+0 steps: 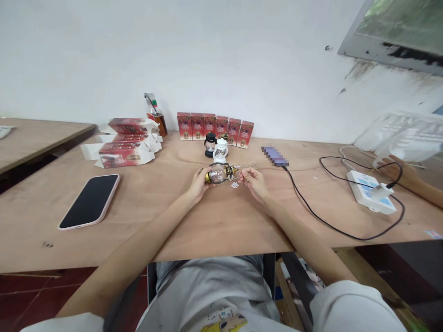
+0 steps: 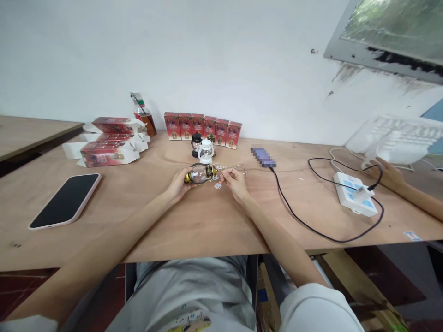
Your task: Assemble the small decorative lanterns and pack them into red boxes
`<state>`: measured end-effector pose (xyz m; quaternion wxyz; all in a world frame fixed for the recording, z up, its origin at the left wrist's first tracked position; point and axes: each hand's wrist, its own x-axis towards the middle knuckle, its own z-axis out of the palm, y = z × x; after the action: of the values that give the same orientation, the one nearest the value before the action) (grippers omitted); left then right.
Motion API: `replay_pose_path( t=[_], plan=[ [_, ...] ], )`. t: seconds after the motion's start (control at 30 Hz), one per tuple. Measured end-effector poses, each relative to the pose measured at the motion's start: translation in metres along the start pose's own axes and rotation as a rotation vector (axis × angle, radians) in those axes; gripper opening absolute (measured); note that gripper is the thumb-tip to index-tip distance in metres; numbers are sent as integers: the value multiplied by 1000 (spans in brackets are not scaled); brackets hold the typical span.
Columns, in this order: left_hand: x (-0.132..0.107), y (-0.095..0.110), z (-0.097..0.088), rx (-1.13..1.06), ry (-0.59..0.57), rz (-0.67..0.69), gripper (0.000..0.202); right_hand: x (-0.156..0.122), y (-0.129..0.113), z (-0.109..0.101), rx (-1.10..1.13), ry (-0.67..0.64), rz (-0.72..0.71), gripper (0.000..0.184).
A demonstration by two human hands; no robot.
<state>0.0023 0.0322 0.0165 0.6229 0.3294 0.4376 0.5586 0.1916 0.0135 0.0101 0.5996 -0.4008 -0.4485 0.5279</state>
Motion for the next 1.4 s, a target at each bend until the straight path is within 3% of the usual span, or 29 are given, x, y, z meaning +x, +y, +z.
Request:
replay_pose_path(
  t=[0.47,0.57,0.73,0.83,1.03,1.23,1.4],
  plan=[
    [1,-3,-2,20,-95,17,32,3,5,-5,-152,134,-5,32],
    [-1,-3,-2,69,-78,149,33,4,7,-8,-251,115,-122,35],
    [-9,2,2,192,6,533,46,5,14,-13,-545,55,-290,16],
    [-19,8,6,233,15,630,51,6,17,-13,-596,65,-304,11],
    [-31,14,11,249,-40,569,44,6,14,-10,-467,60,-235,17],
    [-19,10,8,147,49,483,37,5,8,-8,-220,89,-94,31],
    [-12,9,5,106,103,389,30,4,5,-6,-170,98,-118,34]
  ],
)
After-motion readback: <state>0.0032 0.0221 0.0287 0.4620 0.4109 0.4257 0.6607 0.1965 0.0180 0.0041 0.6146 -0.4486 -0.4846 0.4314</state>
